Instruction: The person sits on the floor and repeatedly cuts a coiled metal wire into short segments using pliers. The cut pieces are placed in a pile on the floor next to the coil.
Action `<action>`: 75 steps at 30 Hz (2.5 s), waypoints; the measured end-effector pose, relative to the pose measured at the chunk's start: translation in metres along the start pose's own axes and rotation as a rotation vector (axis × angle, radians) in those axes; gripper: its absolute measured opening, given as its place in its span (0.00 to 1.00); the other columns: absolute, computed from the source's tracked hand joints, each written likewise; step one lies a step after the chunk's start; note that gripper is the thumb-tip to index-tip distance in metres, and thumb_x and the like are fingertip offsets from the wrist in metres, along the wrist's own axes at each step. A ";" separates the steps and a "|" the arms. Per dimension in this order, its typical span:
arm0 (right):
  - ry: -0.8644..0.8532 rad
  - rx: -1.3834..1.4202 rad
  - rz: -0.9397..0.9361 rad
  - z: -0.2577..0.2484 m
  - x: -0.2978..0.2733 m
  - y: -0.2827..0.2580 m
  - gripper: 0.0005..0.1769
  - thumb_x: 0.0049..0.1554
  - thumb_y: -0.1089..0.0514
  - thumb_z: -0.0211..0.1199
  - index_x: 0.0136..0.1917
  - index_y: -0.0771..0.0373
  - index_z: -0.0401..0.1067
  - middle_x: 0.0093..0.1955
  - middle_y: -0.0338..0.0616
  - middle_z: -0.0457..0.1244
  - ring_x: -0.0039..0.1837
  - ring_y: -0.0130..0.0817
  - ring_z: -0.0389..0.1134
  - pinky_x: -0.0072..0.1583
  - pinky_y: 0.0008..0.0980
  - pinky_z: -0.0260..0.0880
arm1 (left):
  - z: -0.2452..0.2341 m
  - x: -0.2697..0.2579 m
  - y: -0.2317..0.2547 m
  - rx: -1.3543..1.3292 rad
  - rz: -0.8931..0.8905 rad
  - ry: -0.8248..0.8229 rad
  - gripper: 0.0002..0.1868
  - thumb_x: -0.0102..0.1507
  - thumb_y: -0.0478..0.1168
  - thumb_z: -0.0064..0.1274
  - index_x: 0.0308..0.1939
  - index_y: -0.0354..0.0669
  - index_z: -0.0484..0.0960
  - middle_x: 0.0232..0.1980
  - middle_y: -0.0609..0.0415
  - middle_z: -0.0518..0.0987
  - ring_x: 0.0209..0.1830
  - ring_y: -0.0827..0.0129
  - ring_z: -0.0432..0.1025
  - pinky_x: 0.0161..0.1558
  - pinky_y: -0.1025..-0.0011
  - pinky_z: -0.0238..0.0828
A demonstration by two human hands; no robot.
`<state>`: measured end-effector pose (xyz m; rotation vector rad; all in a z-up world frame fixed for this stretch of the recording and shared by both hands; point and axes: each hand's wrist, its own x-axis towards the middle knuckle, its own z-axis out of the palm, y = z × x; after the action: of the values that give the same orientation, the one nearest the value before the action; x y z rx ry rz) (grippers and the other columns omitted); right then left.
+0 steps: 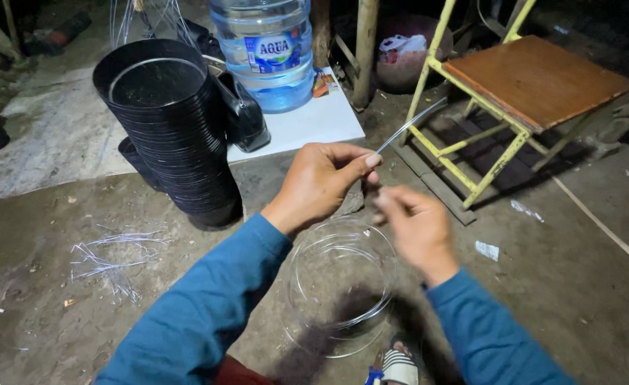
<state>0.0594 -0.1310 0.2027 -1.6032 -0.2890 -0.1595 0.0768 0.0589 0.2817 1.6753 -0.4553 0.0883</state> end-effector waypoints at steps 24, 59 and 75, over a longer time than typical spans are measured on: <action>0.211 0.482 0.100 -0.005 -0.016 0.018 0.09 0.63 0.62 0.63 0.52 0.70 0.76 0.45 0.46 0.71 0.45 0.30 0.72 0.50 0.29 0.75 | 0.016 -0.059 -0.066 -0.020 -0.073 -0.266 0.24 0.68 0.50 0.54 0.60 0.35 0.80 0.52 0.58 0.83 0.51 0.78 0.75 0.54 0.75 0.71; -0.029 0.466 0.344 0.001 -0.065 0.078 0.09 0.62 0.62 0.59 0.50 0.71 0.74 0.49 0.47 0.71 0.49 0.32 0.72 0.53 0.33 0.74 | 0.052 -0.122 -0.123 -0.392 -0.586 0.142 0.11 0.63 0.41 0.60 0.42 0.37 0.90 0.28 0.59 0.83 0.16 0.82 0.62 0.18 0.79 0.55; 0.222 0.568 0.270 -0.022 -0.061 0.094 0.07 0.66 0.61 0.58 0.52 0.68 0.72 0.49 0.51 0.70 0.48 0.35 0.73 0.53 0.33 0.75 | 0.055 -0.133 -0.135 -0.341 -0.417 0.120 0.13 0.65 0.40 0.58 0.51 0.37 0.86 0.30 0.60 0.81 0.21 0.84 0.62 0.23 0.80 0.57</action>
<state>0.0290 -0.1614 0.0972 -1.0345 0.0574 -0.0389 -0.0094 0.0500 0.1050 1.3875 -0.0206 -0.1858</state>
